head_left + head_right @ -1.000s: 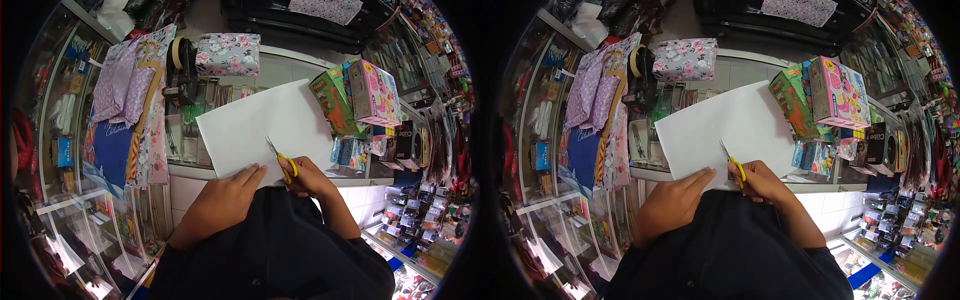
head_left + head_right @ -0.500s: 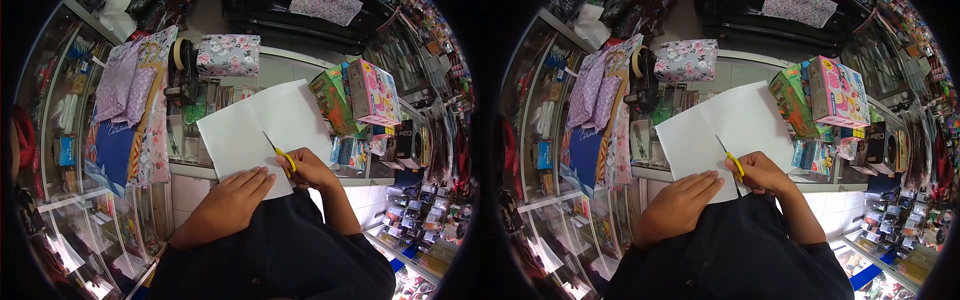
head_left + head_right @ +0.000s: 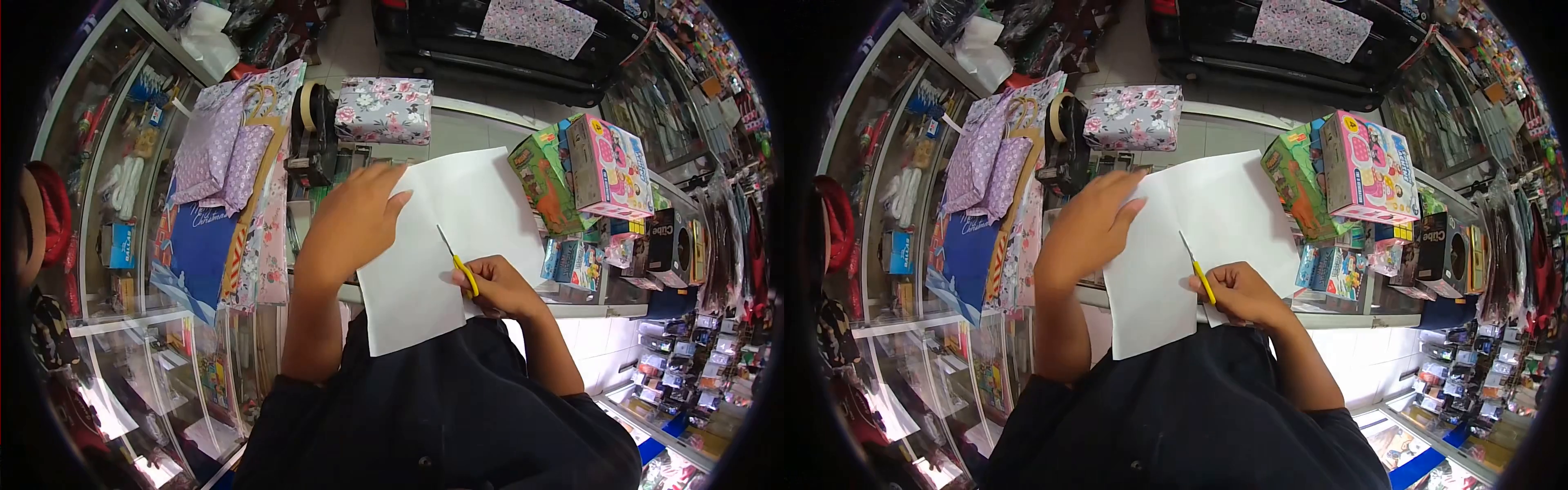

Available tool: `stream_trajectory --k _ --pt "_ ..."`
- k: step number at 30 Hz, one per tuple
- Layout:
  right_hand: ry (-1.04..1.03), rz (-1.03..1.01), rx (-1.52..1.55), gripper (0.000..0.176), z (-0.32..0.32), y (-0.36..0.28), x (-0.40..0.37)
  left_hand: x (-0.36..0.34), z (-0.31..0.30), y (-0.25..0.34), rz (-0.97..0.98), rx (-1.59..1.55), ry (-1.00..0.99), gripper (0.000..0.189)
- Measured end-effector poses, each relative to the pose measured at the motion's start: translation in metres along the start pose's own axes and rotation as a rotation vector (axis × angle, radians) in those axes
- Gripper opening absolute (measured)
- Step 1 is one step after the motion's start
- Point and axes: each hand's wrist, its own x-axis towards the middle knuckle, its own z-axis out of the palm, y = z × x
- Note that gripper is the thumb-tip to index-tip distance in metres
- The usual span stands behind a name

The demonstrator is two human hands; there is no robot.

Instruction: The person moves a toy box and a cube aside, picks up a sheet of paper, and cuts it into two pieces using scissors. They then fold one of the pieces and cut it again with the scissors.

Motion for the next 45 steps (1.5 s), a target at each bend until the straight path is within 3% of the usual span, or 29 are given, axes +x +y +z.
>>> stream_trajectory --k 6,11,14,20,25,35,45 --pt "-0.024 0.007 0.02 0.045 -0.002 0.007 0.003 0.031 0.028 -0.021 0.055 -0.015 -0.079 0.045" --pt "-0.055 -0.065 0.02 0.04 -0.003 0.017 0.009 0.047 0.033 -0.018 -0.011 0.038 -0.133 0.065" --pt "-0.035 -0.031 -0.049 0.04 -0.001 0.01 0.006 0.046 0.044 -0.024 -0.005 0.026 -0.055 0.063" --pt "-0.05 -0.065 0.0 0.043 0.0 0.012 0.005 0.043 0.047 -0.027 0.018 -0.07 -0.092 0.057" --pt "-0.013 0.052 -0.012 0.051 0.003 0.003 -0.001 0.043 0.043 -0.026 -0.012 -0.184 -0.065 0.054" --pt "-0.001 0.12 0.028 0.048 0.008 0.003 0.0 0.041 0.043 -0.03 0.008 -0.24 -0.007 0.05" --pt "-0.022 0.041 0.126 0.046 0.006 0.01 -0.001 0.044 0.041 -0.03 0.022 -0.226 -0.038 0.052"
